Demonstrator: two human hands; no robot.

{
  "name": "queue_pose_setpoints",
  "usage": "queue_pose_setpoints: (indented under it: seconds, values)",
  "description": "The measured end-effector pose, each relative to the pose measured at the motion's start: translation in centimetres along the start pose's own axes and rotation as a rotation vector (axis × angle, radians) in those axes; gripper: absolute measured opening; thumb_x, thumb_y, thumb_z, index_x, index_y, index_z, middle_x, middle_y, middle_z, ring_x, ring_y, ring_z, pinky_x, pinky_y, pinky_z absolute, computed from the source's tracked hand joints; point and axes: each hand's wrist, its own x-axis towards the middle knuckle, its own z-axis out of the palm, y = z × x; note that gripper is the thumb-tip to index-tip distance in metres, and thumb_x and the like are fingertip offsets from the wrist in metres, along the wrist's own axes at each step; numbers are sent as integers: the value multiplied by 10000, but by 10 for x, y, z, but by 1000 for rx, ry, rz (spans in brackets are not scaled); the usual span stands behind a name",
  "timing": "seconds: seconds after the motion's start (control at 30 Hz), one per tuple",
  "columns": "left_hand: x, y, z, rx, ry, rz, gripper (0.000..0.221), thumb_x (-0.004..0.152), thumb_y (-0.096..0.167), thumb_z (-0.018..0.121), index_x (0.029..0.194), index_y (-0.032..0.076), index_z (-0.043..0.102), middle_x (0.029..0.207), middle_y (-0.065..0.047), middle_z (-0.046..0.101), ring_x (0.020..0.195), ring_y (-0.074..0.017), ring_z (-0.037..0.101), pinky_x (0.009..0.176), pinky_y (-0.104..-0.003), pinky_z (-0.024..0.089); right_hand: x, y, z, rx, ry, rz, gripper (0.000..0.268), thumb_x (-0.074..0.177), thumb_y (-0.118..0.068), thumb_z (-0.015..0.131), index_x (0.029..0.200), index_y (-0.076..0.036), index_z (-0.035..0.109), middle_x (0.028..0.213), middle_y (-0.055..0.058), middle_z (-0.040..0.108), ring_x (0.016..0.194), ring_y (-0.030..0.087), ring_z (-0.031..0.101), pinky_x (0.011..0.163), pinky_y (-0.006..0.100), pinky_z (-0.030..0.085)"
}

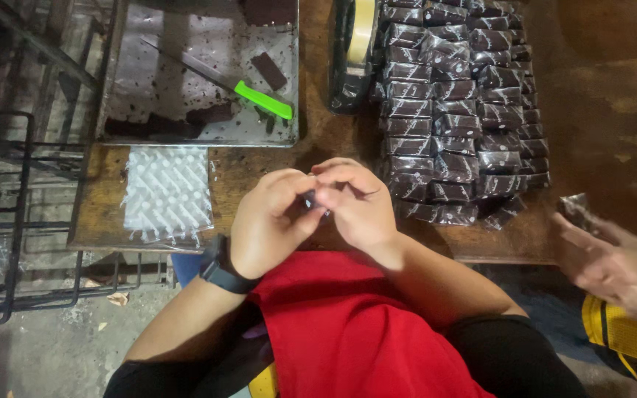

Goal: The person places individual brownies into small plastic wrappers, seals them using tape from a dispenser, and adds them to a large pile of packaged brownies.

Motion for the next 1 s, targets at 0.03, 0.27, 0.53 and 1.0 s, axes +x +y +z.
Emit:
queue_pose_setpoints:
  seconds: [0.03, 0.27, 0.53, 1.0]
  values:
    - [0, 3, -1, 20, -3, 20, 347, 841, 92, 813, 1158, 104, 673, 1161, -115, 699, 1056, -321, 696, 870, -364, 572, -1, 0, 0, 34, 7, 13, 178, 969, 103, 684, 1121, 14, 716, 1273, 116, 624, 1097, 189, 642, 922, 298, 536]
    - [-1, 10, 0, -1, -9, 104, 345, 853, 32, 784, 1142, 90, 606, 1160, -119, 702, 1096, -350, 702, 899, -400, 577, -5, 2, 8, -18, 55, -93, 347, 951, 134, 646, 1249, -43, 653, 1103, 72, 660, 1021, 154, 644, 872, 282, 532]
    - [-10, -6, 5, -14, 0, 217, 411, 823, 15, 823, 1131, 85, 561, 1189, -140, 698, 1102, -350, 712, 908, -399, 589, 12, -15, 8, -12, 205, 124, 272, 937, 184, 604, 1103, -27, 648, 995, 79, 638, 923, 200, 662, 810, 334, 548]
    - [-2, -2, 17, 67, 130, 130, 633, 729, 113, 890, 1265, 73, 555, 1276, -215, 576, 1191, -381, 595, 987, -416, 515, 20, -58, 12, -957, -166, -187, 430, 869, -71, 838, 1261, -56, 660, 1097, 59, 679, 964, 156, 675, 818, 268, 553]
